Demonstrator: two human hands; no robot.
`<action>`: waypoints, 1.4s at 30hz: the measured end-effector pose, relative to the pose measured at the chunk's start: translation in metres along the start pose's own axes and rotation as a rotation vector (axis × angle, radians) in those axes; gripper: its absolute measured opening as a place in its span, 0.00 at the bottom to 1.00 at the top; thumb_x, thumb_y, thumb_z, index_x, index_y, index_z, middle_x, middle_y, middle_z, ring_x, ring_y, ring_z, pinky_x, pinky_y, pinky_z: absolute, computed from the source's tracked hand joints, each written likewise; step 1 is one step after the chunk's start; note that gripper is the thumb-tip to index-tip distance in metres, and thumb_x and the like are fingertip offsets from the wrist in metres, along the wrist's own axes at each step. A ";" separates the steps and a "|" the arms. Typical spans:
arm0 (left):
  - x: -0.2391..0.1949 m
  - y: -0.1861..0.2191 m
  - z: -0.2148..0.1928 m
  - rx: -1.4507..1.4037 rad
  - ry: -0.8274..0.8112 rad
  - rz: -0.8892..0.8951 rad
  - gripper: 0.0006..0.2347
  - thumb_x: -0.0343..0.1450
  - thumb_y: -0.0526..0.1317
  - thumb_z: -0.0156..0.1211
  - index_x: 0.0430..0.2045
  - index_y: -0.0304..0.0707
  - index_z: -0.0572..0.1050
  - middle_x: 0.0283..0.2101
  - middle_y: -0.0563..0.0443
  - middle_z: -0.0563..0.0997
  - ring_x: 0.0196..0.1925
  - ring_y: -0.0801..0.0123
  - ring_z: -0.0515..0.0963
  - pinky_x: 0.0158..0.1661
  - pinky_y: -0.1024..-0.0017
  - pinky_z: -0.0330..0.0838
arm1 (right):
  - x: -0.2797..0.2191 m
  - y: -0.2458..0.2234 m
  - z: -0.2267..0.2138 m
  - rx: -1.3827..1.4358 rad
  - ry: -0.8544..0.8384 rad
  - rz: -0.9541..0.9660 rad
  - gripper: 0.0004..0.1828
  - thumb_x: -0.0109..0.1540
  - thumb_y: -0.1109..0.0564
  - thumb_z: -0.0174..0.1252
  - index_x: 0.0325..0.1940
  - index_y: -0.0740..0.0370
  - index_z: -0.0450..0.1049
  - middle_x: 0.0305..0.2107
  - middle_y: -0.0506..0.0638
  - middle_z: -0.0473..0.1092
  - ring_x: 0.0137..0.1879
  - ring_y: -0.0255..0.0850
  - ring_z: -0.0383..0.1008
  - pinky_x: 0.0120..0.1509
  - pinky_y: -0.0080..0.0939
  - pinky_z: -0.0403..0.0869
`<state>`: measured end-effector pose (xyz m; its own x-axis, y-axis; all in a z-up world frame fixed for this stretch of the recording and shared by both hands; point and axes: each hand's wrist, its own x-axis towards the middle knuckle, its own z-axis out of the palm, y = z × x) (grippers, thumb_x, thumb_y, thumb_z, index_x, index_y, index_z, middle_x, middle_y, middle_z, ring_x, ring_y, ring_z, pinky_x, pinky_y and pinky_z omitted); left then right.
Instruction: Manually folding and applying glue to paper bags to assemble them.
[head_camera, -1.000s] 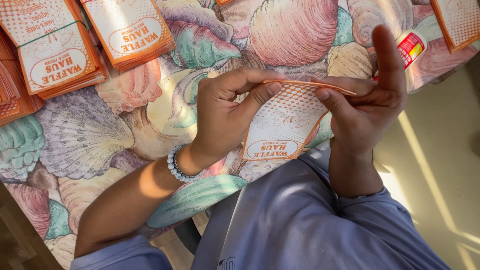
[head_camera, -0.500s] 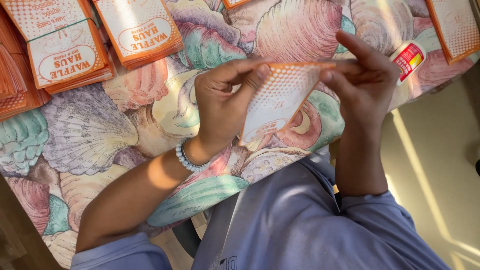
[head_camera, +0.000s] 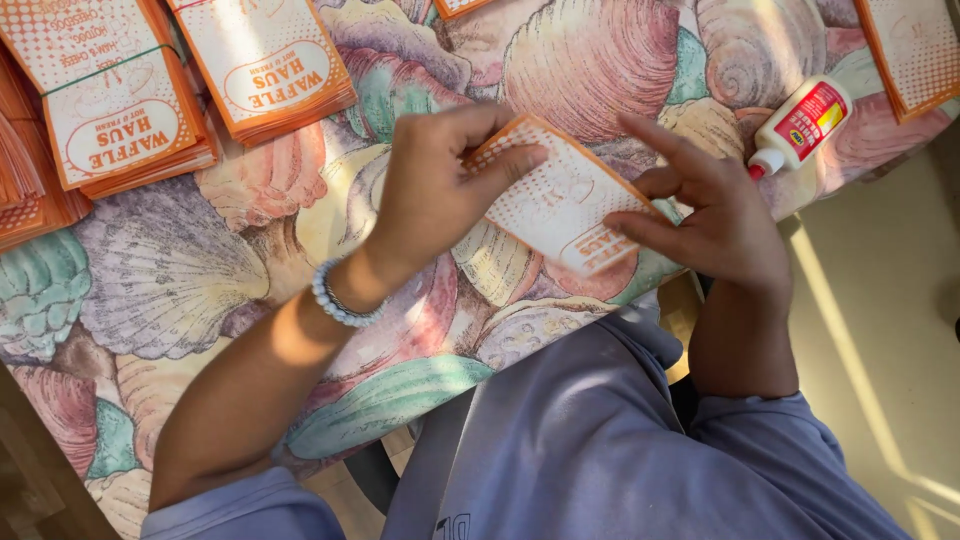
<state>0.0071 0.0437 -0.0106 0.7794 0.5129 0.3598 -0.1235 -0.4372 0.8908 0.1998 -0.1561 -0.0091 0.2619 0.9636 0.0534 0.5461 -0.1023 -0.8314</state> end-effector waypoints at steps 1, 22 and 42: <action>-0.003 -0.003 0.005 0.043 0.051 0.053 0.08 0.75 0.41 0.66 0.29 0.36 0.79 0.20 0.58 0.67 0.23 0.76 0.58 0.26 0.72 0.50 | 0.001 0.001 -0.001 0.077 0.070 -0.067 0.44 0.62 0.63 0.69 0.79 0.71 0.57 0.35 0.45 0.75 0.36 0.29 0.54 0.44 0.27 0.58; -0.019 -0.017 0.023 -0.222 0.201 -0.190 0.07 0.78 0.41 0.59 0.36 0.37 0.77 0.22 0.66 0.62 0.27 0.85 0.56 0.28 0.82 0.49 | -0.011 0.050 0.014 0.302 0.664 -0.221 0.42 0.64 0.81 0.69 0.77 0.74 0.57 0.74 0.62 0.59 0.53 0.63 0.79 0.50 0.51 0.80; -0.055 -0.051 0.010 0.886 -0.436 0.308 0.26 0.81 0.49 0.40 0.70 0.26 0.60 0.74 0.32 0.61 0.77 0.41 0.57 0.73 0.41 0.41 | 0.042 0.020 0.053 -0.652 0.155 -0.407 0.15 0.66 0.72 0.54 0.56 0.76 0.78 0.54 0.65 0.73 0.59 0.56 0.74 0.58 0.53 0.80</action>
<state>-0.0238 0.0304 -0.0781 0.9673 0.0516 0.2485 0.0037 -0.9819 0.1894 0.1797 -0.1051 -0.0531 0.0229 0.9160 0.4004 0.9675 0.0806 -0.2396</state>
